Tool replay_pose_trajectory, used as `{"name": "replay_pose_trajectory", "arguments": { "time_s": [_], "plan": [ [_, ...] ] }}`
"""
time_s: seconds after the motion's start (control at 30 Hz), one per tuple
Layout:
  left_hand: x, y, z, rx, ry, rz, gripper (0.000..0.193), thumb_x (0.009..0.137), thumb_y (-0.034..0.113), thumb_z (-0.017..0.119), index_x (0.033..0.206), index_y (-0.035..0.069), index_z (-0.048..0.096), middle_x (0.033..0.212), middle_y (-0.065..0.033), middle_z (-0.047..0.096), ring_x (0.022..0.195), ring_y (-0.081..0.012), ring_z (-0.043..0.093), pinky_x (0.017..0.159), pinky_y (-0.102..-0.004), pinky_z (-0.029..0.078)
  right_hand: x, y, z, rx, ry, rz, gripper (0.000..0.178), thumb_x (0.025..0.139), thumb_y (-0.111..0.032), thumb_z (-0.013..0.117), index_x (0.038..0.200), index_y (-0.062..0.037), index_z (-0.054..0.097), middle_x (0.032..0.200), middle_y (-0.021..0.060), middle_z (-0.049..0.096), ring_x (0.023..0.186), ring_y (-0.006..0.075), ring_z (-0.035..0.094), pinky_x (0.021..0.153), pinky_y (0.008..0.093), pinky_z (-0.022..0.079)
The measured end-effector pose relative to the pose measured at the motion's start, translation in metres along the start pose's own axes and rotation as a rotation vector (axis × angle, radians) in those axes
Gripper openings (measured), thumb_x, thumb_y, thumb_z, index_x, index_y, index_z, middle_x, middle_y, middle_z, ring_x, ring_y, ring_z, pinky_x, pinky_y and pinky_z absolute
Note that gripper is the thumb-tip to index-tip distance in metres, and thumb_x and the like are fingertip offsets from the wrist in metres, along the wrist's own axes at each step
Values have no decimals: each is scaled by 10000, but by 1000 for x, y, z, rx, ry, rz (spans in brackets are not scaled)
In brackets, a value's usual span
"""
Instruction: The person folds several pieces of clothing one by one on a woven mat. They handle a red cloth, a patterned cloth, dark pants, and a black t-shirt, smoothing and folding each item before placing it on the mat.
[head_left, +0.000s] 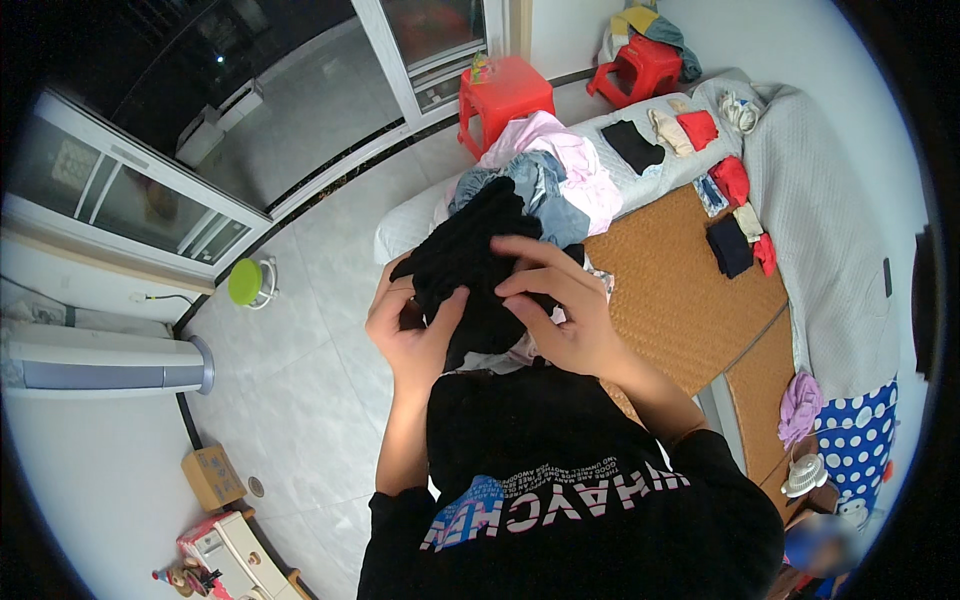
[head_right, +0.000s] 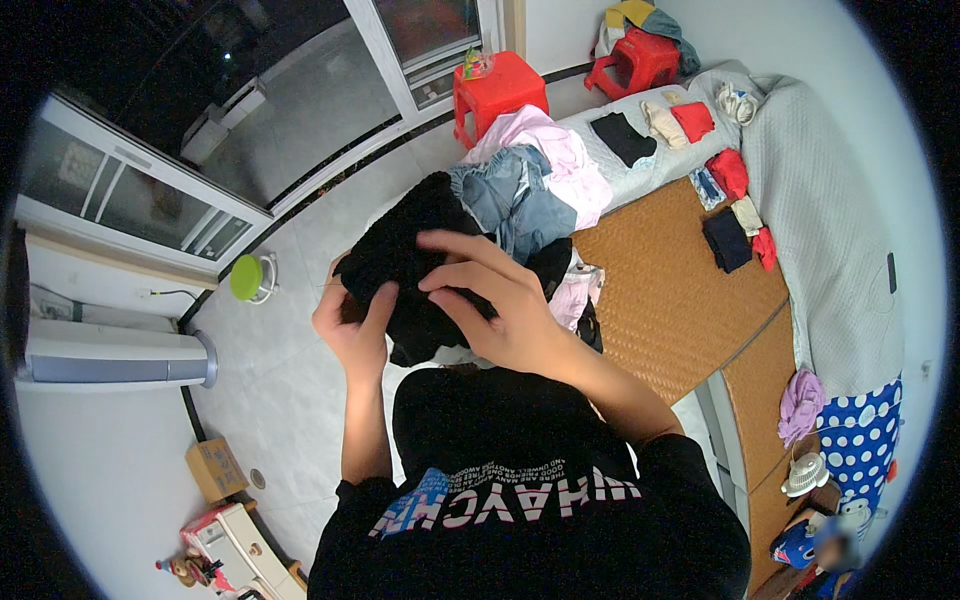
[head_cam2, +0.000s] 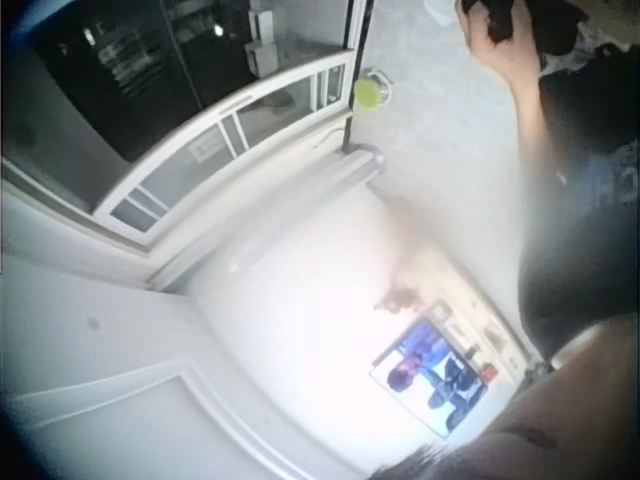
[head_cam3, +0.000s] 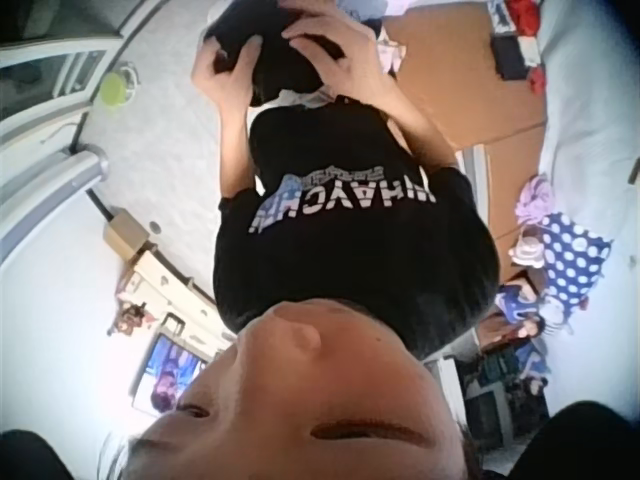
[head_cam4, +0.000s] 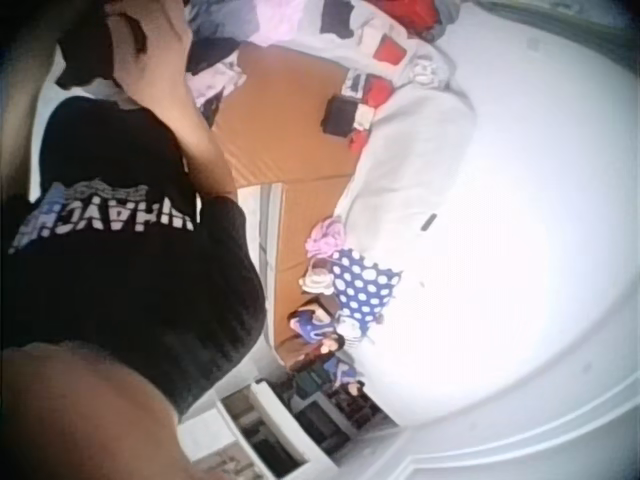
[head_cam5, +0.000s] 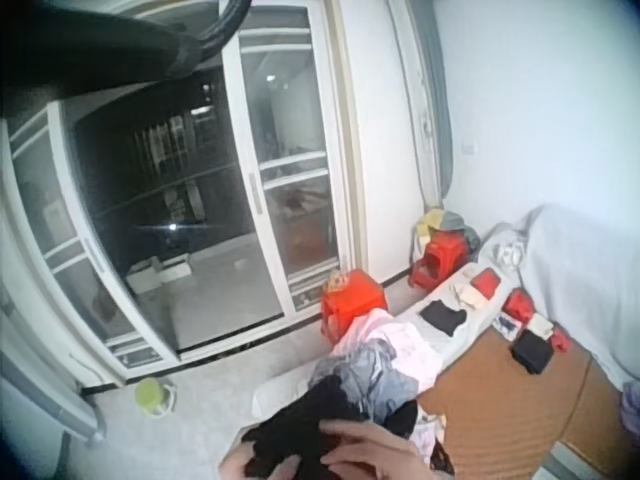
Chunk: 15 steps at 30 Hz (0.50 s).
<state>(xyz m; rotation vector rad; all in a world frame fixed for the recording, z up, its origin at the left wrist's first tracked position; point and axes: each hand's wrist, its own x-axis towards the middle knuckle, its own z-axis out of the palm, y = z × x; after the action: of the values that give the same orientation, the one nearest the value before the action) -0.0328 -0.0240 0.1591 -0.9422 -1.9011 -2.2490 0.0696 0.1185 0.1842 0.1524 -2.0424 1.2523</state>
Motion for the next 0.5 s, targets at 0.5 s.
{"name": "replay_pose_trajectory", "arguments": {
  "time_s": [0.5],
  "plan": [
    [-15, 0, -8, 107, 33, 5, 241, 639, -122, 698, 867, -71, 637, 1135, -196, 600, 992, -230, 605, 824, -297, 479, -3, -4, 1, 148, 18, -11, 229, 743, 12, 743, 932, -15, 618, 1023, 144, 660, 843, 257, 639, 720, 314, 500]
  ]
}}
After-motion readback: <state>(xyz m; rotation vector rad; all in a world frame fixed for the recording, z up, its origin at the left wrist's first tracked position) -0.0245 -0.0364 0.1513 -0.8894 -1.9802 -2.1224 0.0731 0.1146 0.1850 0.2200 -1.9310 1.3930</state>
